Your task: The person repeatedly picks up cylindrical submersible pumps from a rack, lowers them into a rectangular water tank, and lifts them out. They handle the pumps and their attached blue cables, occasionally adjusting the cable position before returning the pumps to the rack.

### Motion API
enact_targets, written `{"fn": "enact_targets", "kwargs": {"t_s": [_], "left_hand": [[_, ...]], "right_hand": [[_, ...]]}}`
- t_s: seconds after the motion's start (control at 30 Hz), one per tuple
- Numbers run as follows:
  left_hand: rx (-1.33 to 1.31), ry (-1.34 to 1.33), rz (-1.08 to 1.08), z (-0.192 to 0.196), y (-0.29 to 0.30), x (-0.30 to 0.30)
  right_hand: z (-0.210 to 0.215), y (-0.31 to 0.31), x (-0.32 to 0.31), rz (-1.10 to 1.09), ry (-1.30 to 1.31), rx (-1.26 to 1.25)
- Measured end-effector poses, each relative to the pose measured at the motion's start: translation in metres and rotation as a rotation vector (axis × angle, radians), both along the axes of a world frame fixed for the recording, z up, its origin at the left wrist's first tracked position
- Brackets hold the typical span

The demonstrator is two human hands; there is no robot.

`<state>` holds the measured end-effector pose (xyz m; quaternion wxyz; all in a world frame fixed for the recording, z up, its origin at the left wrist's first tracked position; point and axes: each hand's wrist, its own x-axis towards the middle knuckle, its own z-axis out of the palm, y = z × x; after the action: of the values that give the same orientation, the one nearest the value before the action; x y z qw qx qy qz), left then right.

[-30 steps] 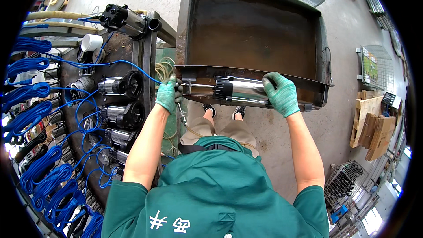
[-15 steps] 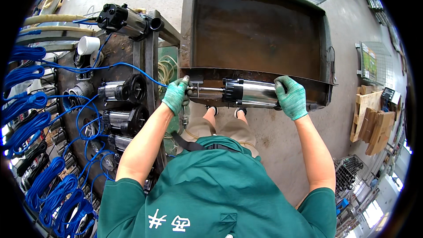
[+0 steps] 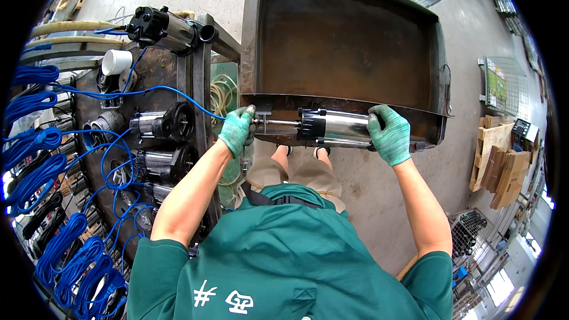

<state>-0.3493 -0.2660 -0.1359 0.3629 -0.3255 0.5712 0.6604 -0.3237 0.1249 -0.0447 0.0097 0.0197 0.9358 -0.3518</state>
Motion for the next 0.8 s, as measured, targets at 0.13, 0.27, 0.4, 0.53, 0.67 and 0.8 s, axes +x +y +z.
{"fn": "enact_targets", "kwargs": {"t_s": [0.13, 0.27, 0.4, 0.53, 0.67, 0.8], "left_hand": [[-0.017, 0.008, 0.020, 0.006, 0.001, 0.003], [-0.014, 0.047, 0.185, 0.021, -0.001, 0.007], [0.221, 0.227, 0.412, 0.039, 0.000, 0.000], [0.494, 0.367, 0.410, 0.101, 0.076, -0.026], [0.586, 0.376, 0.340, 0.146, 0.192, -0.027], [0.330, 0.605, -0.079, 0.158, 0.246, -0.007]], "right_hand": [[-0.003, 0.001, 0.002, 0.004, -0.004, -0.020], [0.000, 0.003, 0.005, 0.006, 0.003, -0.063], [0.009, 0.005, 0.012, 0.136, 0.160, -0.001], [0.038, -0.027, 0.037, 0.325, 0.338, -0.030], [0.041, -0.040, 0.060, 0.106, -0.303, -0.444], [0.034, 0.046, 0.081, -0.008, -0.269, -0.270]]}}
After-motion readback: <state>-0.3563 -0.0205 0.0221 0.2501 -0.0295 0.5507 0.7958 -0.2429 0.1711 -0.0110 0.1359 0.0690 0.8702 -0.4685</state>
